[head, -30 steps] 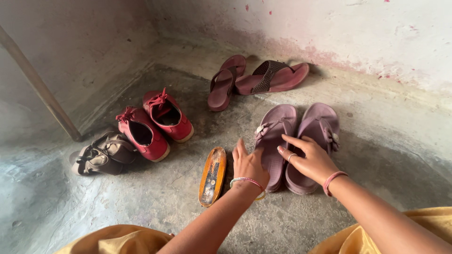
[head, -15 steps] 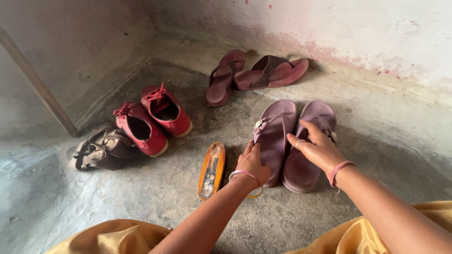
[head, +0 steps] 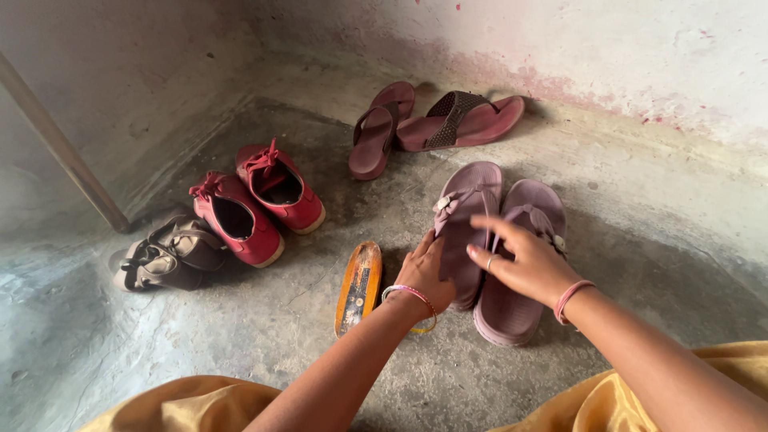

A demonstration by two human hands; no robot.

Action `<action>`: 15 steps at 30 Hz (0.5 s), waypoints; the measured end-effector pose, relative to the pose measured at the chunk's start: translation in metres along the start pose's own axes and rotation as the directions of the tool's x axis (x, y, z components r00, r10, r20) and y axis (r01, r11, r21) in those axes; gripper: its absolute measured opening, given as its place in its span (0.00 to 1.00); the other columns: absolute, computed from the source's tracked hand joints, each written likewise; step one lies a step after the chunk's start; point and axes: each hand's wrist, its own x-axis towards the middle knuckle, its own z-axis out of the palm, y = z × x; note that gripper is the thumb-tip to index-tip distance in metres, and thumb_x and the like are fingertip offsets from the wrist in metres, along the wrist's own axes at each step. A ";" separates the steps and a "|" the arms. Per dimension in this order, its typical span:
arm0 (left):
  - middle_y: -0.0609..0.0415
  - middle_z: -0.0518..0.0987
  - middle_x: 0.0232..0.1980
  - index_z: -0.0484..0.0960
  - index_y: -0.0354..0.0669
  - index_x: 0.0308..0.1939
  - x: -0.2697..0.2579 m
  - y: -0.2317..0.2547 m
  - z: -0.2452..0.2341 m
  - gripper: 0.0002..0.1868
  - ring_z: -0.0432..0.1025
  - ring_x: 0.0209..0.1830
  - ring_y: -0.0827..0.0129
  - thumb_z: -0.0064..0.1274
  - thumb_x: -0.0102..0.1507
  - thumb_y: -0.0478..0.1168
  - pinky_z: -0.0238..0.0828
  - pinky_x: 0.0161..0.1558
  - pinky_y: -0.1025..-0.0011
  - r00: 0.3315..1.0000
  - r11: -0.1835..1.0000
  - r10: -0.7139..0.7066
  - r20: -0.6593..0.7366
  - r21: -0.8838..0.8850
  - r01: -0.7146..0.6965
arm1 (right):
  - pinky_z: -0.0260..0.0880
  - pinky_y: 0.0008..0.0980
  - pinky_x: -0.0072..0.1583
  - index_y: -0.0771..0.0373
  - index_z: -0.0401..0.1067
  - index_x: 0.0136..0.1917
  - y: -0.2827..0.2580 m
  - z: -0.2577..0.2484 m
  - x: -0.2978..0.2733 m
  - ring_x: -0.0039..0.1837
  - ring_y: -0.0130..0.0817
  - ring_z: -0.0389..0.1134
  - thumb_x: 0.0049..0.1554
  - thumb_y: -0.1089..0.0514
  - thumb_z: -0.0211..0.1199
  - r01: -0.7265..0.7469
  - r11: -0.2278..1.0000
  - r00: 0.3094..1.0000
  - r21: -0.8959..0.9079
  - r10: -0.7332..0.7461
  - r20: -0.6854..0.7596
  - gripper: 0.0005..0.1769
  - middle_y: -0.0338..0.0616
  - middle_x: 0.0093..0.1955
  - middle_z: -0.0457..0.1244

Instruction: The person sits on the floor and uses a brush to clean several pairs of shoes, including pink sandals, red sneakers, and brown sandals. The person scrubs the soles and uppers of each shoe before placing them back on the floor.

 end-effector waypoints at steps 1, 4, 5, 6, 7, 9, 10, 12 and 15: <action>0.42 0.51 0.82 0.55 0.35 0.76 0.000 -0.004 0.000 0.46 0.53 0.77 0.42 0.53 0.54 0.39 0.51 0.74 0.57 0.999 0.999 0.033 -0.020 -0.010 -0.033 | 0.63 0.40 0.70 0.52 0.65 0.74 0.003 0.004 0.002 0.73 0.48 0.62 0.53 0.36 0.62 0.013 0.996 0.999 -0.086 -0.016 -0.028 0.40 0.49 0.76 0.60; 0.40 0.53 0.81 0.58 0.36 0.75 0.003 -0.012 0.006 0.46 0.55 0.76 0.41 0.54 0.52 0.38 0.53 0.74 0.58 0.991 0.992 0.112 -0.069 -0.044 -0.115 | 0.60 0.38 0.73 0.62 0.65 0.73 0.019 0.014 0.006 0.74 0.50 0.62 0.54 0.34 0.62 0.013 0.969 0.993 -0.247 -0.042 -0.110 0.43 0.59 0.72 0.60; 0.41 0.54 0.81 0.59 0.37 0.75 0.006 -0.013 0.008 0.46 0.56 0.76 0.41 0.54 0.52 0.38 0.53 0.74 0.58 0.989 0.990 0.124 -0.077 -0.056 -0.129 | 0.58 0.39 0.73 0.66 0.64 0.72 0.024 0.018 0.010 0.75 0.51 0.60 0.54 0.33 0.63 -0.003 0.973 0.990 -0.232 -0.031 -0.140 0.45 0.61 0.73 0.58; 0.41 0.55 0.81 0.59 0.38 0.75 0.009 -0.013 0.011 0.46 0.57 0.75 0.41 0.53 0.51 0.38 0.54 0.73 0.58 0.987 0.987 0.136 -0.085 -0.069 -0.142 | 0.56 0.40 0.74 0.71 0.62 0.72 0.028 0.019 0.012 0.76 0.53 0.58 0.55 0.32 0.63 -0.018 0.976 0.985 -0.217 -0.020 -0.169 0.47 0.63 0.74 0.56; 0.40 0.55 0.81 0.60 0.38 0.75 0.014 -0.010 0.015 0.46 0.56 0.76 0.41 0.54 0.52 0.39 0.53 0.74 0.58 0.981 0.983 0.163 -0.102 -0.066 -0.170 | 0.57 0.40 0.73 0.72 0.62 0.72 0.033 0.017 0.013 0.76 0.53 0.58 0.55 0.33 0.63 -0.033 0.983 0.977 -0.183 -0.006 -0.214 0.47 0.64 0.74 0.57; 0.40 0.56 0.81 0.62 0.37 0.74 0.030 0.003 0.025 0.45 0.55 0.78 0.42 0.56 0.53 0.40 0.52 0.75 0.56 0.966 0.972 0.216 -0.141 -0.061 -0.226 | 0.57 0.42 0.72 0.75 0.61 0.71 0.040 0.011 0.018 0.75 0.53 0.58 0.54 0.33 0.63 -0.055 0.992 0.954 -0.115 0.018 -0.299 0.48 0.65 0.73 0.58; 0.40 0.55 0.81 0.62 0.38 0.75 0.038 0.012 0.030 0.45 0.55 0.78 0.42 0.55 0.52 0.40 0.52 0.75 0.57 0.975 0.974 0.194 -0.112 -0.100 -0.205 | 0.58 0.42 0.72 0.75 0.62 0.71 0.043 0.003 0.021 0.75 0.54 0.59 0.54 0.33 0.63 -0.115 0.990 0.938 -0.084 0.080 -0.337 0.48 0.66 0.72 0.58; 0.42 0.53 0.83 0.61 0.39 0.76 0.057 0.036 0.043 0.46 0.55 0.77 0.43 0.54 0.52 0.40 0.53 0.74 0.57 0.988 0.971 0.151 -0.046 -0.178 -0.156 | 0.60 0.44 0.71 0.74 0.64 0.70 0.051 -0.015 0.026 0.74 0.56 0.61 0.54 0.33 0.64 -0.232 0.973 0.891 -0.016 0.206 -0.405 0.47 0.67 0.71 0.59; 0.41 0.50 0.83 0.57 0.40 0.77 0.079 0.080 0.061 0.50 0.50 0.80 0.46 0.58 0.52 0.43 0.49 0.76 0.59 0.976 0.948 0.206 -0.063 -0.235 -0.216 | 0.61 0.47 0.70 0.74 0.69 0.66 0.067 -0.050 0.032 0.71 0.60 0.63 0.56 0.34 0.64 -0.220 0.974 0.799 -0.050 0.151 -0.582 0.43 0.69 0.68 0.62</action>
